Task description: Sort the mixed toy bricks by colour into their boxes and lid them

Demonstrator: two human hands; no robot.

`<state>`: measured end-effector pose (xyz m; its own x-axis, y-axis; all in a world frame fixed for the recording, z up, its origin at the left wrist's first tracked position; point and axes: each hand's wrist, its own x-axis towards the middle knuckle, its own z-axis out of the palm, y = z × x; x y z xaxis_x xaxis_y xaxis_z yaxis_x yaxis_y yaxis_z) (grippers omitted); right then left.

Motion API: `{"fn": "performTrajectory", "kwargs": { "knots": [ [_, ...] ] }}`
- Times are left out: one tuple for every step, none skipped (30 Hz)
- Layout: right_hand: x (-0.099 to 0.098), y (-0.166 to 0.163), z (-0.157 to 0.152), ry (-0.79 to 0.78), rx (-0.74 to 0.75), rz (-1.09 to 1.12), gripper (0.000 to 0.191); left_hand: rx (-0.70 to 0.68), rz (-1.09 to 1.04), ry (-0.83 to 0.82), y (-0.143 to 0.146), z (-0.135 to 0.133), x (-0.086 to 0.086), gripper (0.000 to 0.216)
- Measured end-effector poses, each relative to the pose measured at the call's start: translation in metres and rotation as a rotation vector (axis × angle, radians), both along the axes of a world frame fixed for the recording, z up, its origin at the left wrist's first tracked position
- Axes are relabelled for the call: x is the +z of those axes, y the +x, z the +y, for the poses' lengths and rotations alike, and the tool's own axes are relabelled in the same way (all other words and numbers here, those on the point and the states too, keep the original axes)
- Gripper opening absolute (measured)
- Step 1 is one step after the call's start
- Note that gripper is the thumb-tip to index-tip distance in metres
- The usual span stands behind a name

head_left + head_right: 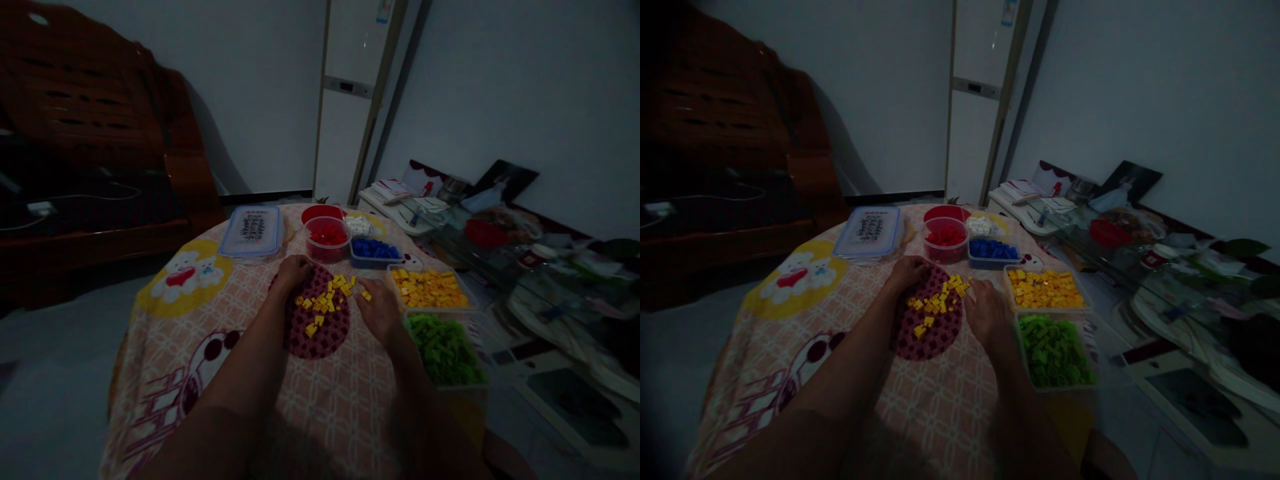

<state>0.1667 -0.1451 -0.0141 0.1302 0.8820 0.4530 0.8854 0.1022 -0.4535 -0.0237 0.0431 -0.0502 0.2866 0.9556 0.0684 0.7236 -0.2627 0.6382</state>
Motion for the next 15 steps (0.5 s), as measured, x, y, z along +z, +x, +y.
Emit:
{"fn": "performTrajectory", "kwargs": {
  "knots": [
    [-0.007, 0.004, -0.011, 0.005, 0.033, -0.017, 0.032, 0.001, -0.002, 0.005, 0.0, 0.0, -0.001, 0.027],
    [-0.012, 0.008, -0.022, 0.009, 0.087, -0.027, 0.033, 0.003, -0.004, 0.009, 0.0, 0.0, -0.002, 0.028],
    [-0.016, 0.011, -0.032, 0.015, 0.127, -0.033, 0.033, 0.006, -0.009, 0.015, 0.0, -0.001, -0.003, 0.028],
    [-0.017, 0.014, -0.04, 0.009, 0.158, -0.049, 0.032, 0.01, -0.018, 0.022, 0.0, -0.002, -0.004, 0.029],
    [-0.016, 0.016, -0.047, 0.008, 0.184, -0.068, 0.032, 0.019, -0.029, 0.025, 0.0, -0.003, -0.004, 0.029],
    [-0.013, 0.019, -0.053, 0.006, 0.203, -0.086, 0.031, 0.028, -0.039, 0.025, 0.0, -0.004, -0.005, 0.029],
    [-0.008, 0.023, -0.057, 0.0, 0.216, -0.103, 0.031, 0.035, -0.046, 0.022, 0.0, -0.005, -0.005, 0.029],
    [-0.002, 0.027, -0.059, -0.003, 0.218, -0.117, 0.031, 0.04, -0.05, 0.015, 0.0, -0.005, -0.005, 0.029],
    [0.004, 0.033, -0.061, -0.007, 0.21, -0.127, 0.031, 0.039, -0.05, 0.01, 0.0, -0.005, -0.004, 0.03],
    [0.01, 0.039, -0.061, -0.01, 0.187, -0.137, 0.031, 0.034, -0.047, 0.005, 0.0, -0.005, -0.003, 0.03],
    [0.016, 0.046, -0.06, -0.003, 0.14, -0.146, 0.031, 0.024, -0.042, 0.003, 0.0, -0.005, -0.001, 0.03],
    [0.02, 0.053, -0.059, 0.007, 0.085, -0.155, 0.031, 0.009, -0.038, 0.004, -0.001, -0.005, 0.002, 0.03],
    [0.023, 0.06, -0.057, 0.008, 0.026, -0.163, 0.032, -0.007, -0.034, 0.003, -0.001, -0.006, 0.004, 0.029],
    [0.024, 0.066, -0.055, 0.0, -0.027, -0.172, 0.032, -0.026, -0.032, -0.001, -0.002, -0.008, 0.006, 0.029],
    [0.024, 0.071, -0.054, -0.018, -0.07, -0.184, 0.033, -0.046, -0.036, -0.001, -0.004, -0.012, 0.008, 0.029]
  ]
}}
